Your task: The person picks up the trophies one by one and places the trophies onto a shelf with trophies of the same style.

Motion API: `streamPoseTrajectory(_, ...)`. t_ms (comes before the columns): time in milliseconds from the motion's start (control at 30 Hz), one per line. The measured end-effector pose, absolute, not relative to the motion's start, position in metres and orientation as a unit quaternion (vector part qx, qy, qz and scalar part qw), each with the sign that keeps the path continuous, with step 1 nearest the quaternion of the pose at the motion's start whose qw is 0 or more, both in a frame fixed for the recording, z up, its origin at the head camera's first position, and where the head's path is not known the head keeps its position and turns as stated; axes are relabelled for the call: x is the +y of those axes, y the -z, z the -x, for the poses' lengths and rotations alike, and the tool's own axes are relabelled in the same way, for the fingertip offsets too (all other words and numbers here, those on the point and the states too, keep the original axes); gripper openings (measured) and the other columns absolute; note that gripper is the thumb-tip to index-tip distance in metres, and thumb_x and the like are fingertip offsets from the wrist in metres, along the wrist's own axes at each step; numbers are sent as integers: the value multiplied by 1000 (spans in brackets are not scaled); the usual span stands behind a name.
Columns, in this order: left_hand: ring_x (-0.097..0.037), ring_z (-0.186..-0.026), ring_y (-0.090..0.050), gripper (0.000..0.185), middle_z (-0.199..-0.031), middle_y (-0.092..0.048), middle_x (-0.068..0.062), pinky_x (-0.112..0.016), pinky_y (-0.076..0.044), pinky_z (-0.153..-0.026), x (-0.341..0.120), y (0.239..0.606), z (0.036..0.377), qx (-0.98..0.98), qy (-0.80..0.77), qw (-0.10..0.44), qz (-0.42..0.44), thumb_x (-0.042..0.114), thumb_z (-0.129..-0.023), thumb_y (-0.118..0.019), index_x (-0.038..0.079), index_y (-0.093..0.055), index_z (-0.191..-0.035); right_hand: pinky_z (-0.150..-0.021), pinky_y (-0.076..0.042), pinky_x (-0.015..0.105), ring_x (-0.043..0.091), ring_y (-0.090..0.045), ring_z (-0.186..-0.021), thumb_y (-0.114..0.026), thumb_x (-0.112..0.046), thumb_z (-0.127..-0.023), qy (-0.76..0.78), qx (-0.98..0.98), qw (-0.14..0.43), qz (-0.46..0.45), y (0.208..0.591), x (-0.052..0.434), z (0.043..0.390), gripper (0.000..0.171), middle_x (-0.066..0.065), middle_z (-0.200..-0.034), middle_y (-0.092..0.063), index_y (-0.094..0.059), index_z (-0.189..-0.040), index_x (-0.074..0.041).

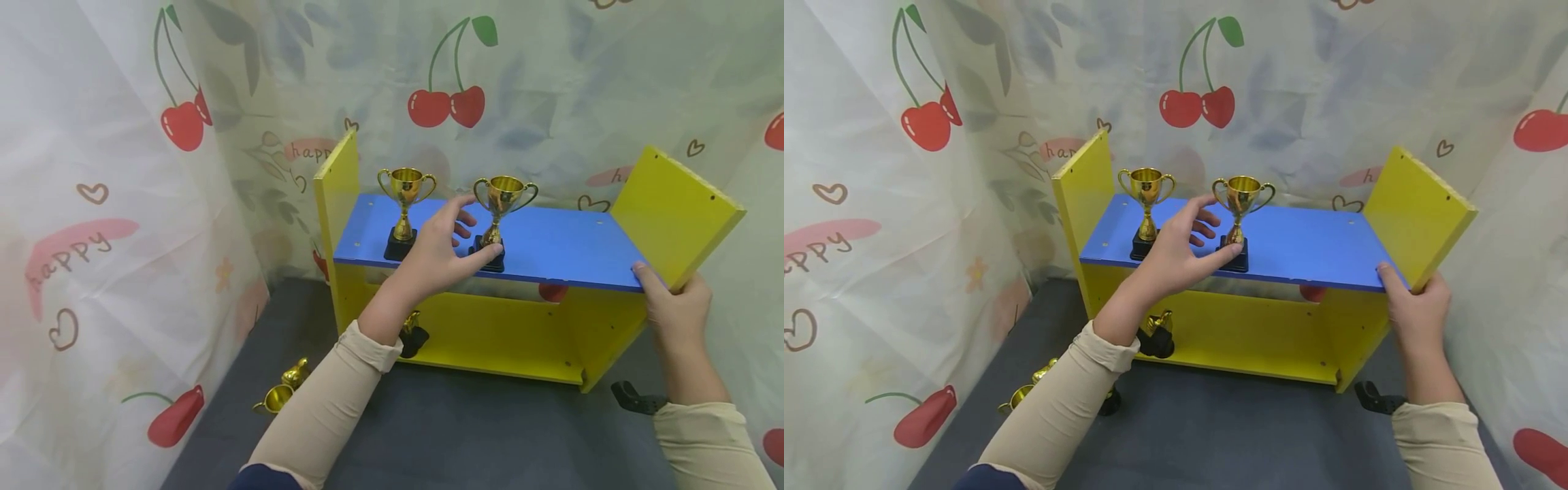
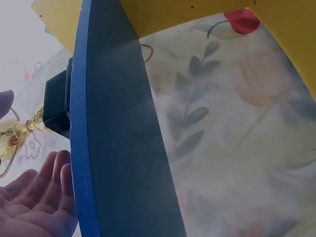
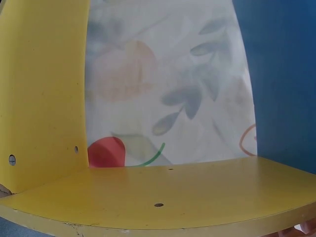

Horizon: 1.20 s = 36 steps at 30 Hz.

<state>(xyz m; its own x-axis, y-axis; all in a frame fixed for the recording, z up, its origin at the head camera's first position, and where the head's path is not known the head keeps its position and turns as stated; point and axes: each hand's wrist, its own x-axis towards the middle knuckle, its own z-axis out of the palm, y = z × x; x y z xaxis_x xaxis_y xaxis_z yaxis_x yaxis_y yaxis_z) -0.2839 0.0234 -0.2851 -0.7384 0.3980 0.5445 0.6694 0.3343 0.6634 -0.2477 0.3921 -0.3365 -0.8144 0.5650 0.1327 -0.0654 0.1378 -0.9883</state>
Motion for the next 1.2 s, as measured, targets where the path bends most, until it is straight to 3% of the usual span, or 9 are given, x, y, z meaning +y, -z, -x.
streamPoseTrajectory(200, -25, -117, -65, 77, -136, -62, -13, -33, -58, -98, 22, 293, 280, -804, 477, 130, 329, 35, -98, -78, 13, -38, -160, -71, -45, 6, 6, -52, -94, -79, -25, -95, -647, -699, 250, 174, 338, 393, 248, 25, -9, -106, -55, -60, -112, -25)
streamPoseTrajectory(633, -23, -119, -64, 80, -135, -61, -9, -34, -57, -101, 19, 301, 269, -805, 476, 128, 330, 35, -98, -78, 16, -35, -163, -70, -46, 5, 6, -54, -92, -80, -22, -94, -654, -690, 261, 167, 340, 394, 249, 23, -8, -105, -57, -63, -109, -21)
streamPoseTrajectory(1200, -23, -119, -63, 80, -136, -61, -9, -36, -56, -101, 14, 306, 258, -808, 475, 138, 319, 37, -98, -78, 18, -36, -163, -70, -46, 5, 7, -53, -93, -78, -26, -96, -642, -706, 245, 173, 338, 393, 248, 25, -10, -107, -55, -60, -114, -26)
